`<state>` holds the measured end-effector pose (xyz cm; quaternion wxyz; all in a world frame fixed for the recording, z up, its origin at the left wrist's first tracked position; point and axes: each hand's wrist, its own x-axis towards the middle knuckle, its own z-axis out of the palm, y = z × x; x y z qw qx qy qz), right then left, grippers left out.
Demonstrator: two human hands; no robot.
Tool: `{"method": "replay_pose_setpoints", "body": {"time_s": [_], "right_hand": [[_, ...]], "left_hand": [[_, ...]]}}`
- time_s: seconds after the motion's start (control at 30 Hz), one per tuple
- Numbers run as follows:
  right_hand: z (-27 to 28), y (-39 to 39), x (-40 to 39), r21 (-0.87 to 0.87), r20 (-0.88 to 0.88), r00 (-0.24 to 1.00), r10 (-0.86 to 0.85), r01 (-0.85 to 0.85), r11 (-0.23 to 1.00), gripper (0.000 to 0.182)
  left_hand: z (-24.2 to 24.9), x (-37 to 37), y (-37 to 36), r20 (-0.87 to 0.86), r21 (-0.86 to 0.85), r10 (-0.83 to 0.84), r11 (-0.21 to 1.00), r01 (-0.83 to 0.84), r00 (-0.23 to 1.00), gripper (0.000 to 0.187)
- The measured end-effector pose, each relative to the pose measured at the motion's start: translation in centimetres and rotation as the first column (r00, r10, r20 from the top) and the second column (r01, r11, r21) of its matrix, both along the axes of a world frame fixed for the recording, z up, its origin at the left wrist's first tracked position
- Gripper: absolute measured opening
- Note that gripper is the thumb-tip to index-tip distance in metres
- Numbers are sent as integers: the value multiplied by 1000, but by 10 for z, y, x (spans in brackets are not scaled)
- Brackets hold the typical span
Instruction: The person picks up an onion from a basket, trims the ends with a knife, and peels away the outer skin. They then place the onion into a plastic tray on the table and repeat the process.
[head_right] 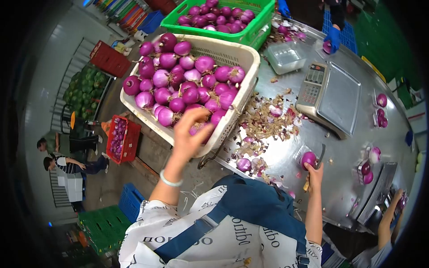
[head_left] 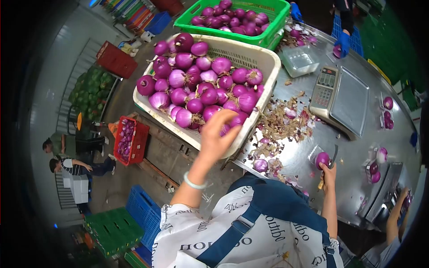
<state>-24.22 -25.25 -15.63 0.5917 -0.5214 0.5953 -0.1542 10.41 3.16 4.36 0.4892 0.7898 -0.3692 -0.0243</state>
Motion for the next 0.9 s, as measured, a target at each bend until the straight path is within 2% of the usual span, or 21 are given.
{"method": "replay_pose_setpoints", "body": {"time_s": [0.07,0.1,0.13,0.2,0.27,0.3,0.4,0.53,0.63,0.73,0.83,0.9], "right_hand": [[-7,-6,3,-119,-85,991,104,-113,986,59],[-37,-12,-3,-268,-138,983,124,-158,950,57],[-43,-13,-5,-358,-178,971,158,-214,909,53],[-49,-13,-4,-519,-263,941,213,-325,791,47],[-49,-12,-6,-521,-251,952,176,-287,804,43],[-44,-11,-6,-520,-247,956,156,-267,811,41],[-27,-2,-3,-568,-289,950,122,-273,776,39],[9,17,22,-533,-263,944,200,-315,786,37],[25,30,43,-505,-221,938,266,-343,792,39],[13,34,46,-672,-334,871,360,-488,557,42],[14,40,49,-627,-297,864,405,-497,600,42],[15,41,50,-609,-264,862,432,-497,618,41]], "left_hand": [[0,43,23,129,61,99,992,-107,987,35],[5,63,36,270,160,126,972,-174,955,36],[9,82,50,406,249,134,936,-250,904,37],[12,112,80,565,499,91,754,-427,820,47],[8,142,108,423,752,-4,559,-348,906,59],[0,159,117,312,831,-36,495,-254,949,71],[-18,181,112,93,893,-137,450,-21,986,79],[-25,178,86,137,975,-197,198,-98,971,88],[-30,189,89,74,968,-207,251,-20,976,88],[-39,198,99,44,943,-222,332,33,974,88],[-34,193,98,15,923,-185,381,57,983,81],[-17,196,78,-71,942,90,334,37,993,77]]}}
